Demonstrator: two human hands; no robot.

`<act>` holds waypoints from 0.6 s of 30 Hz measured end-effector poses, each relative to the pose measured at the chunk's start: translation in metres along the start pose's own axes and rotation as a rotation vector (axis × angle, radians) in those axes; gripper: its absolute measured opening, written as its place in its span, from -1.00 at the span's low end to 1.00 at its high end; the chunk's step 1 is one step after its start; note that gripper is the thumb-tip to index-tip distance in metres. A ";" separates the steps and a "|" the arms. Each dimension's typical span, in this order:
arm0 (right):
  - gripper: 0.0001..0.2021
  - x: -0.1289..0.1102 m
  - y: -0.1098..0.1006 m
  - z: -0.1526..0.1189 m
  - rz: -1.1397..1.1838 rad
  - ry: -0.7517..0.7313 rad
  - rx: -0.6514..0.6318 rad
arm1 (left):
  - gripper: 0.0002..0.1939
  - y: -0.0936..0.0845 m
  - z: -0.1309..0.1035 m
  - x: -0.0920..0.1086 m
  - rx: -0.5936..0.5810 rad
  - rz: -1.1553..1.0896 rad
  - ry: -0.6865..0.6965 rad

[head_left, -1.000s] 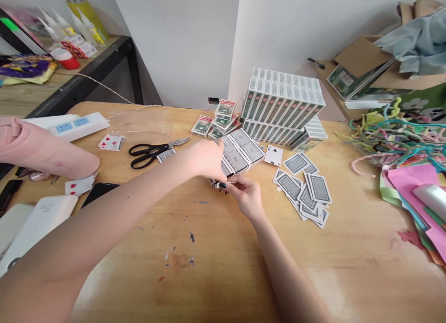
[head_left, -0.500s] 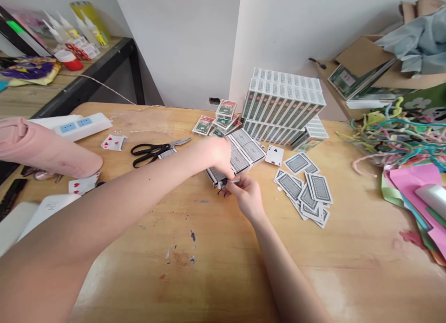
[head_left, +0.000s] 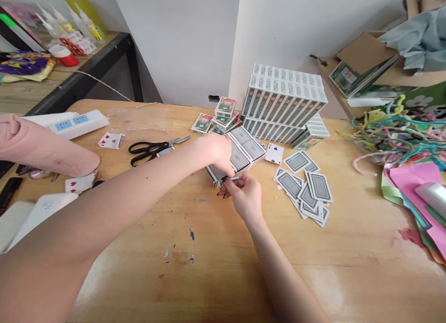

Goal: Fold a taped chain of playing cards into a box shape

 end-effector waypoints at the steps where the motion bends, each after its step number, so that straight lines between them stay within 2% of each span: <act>1: -0.89 0.000 0.000 0.000 -0.004 -0.002 -0.008 | 0.01 -0.001 0.000 0.000 0.001 0.005 0.004; 10: -0.60 0.000 0.003 0.003 0.138 -0.023 -0.215 | -0.08 -0.004 0.000 -0.001 0.037 0.058 0.006; 18: -0.72 -0.002 0.000 0.008 0.128 -0.016 -0.225 | -0.01 -0.003 0.002 -0.004 0.061 -0.041 0.010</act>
Point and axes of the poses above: each hand's wrist, its own z-axis towards the middle knuckle, its own y-axis out of the palm, x = y × z, the point moved 8 cm from there along z, towards the middle knuckle, and after that the axes turned 13 degrees about y, right-handed, at the moved point
